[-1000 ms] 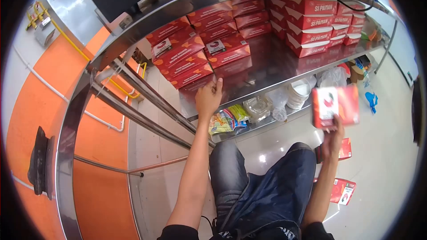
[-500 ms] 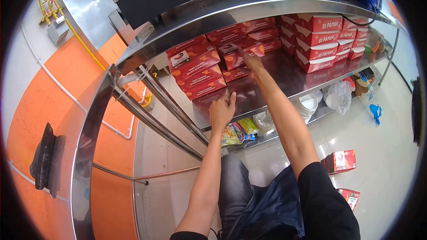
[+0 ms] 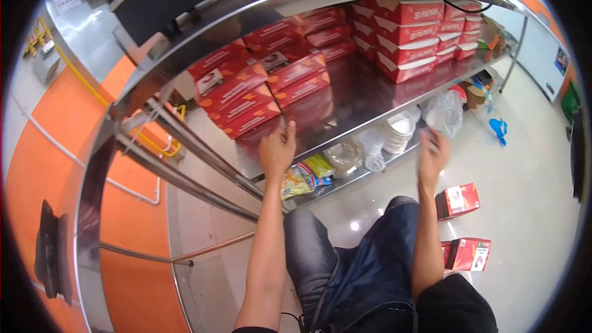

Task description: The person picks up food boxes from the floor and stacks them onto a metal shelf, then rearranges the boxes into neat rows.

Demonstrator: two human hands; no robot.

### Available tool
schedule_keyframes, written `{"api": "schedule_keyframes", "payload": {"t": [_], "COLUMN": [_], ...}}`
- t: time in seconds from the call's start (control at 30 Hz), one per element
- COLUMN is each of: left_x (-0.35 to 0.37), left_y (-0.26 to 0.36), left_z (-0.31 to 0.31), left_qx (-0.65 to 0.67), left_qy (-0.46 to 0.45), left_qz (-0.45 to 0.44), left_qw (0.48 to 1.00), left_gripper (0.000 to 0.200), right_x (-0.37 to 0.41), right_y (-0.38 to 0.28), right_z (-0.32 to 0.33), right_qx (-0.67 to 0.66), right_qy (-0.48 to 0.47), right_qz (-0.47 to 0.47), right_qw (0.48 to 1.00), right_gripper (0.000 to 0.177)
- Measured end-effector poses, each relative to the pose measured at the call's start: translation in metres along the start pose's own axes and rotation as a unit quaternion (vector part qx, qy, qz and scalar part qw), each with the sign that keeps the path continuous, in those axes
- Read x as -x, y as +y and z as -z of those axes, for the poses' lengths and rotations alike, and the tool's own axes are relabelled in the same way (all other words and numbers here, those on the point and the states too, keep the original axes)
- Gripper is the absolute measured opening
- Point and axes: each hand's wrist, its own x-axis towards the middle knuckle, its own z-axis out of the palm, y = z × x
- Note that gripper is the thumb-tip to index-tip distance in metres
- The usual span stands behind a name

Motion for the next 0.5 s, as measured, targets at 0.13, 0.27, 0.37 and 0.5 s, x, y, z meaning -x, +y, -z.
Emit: {"api": "schedule_keyframes", "payload": {"t": [0.13,0.27,0.37,0.5], "left_x": [-0.002,-0.002,-0.001,-0.001], "left_y": [0.002,0.004,0.004,0.004], "left_z": [-0.002,-0.001,0.0,0.001], "left_qx": [-0.032,-0.036,-0.031,-0.034], "left_qy": [-0.014,-0.017,-0.014,-0.008], "left_qz": [0.012,0.012,0.012,0.009], "left_qw": [0.999,0.999,0.999,0.999], "left_gripper": [0.056,0.055,0.055,0.054], "right_x": [0.023,0.03,0.051,0.06], "right_y": [0.168,0.253,0.301,0.326], "right_z": [0.162,0.213,0.244,0.261], "right_qx": [0.46,0.516,0.105,0.038], "right_qy": [0.259,0.223,0.146,0.151], "right_qz": [-0.153,-0.4,-0.386,-0.501], "right_qw": [0.835,0.723,0.905,0.851], "right_gripper": [0.092,0.096,0.064,0.025]}}
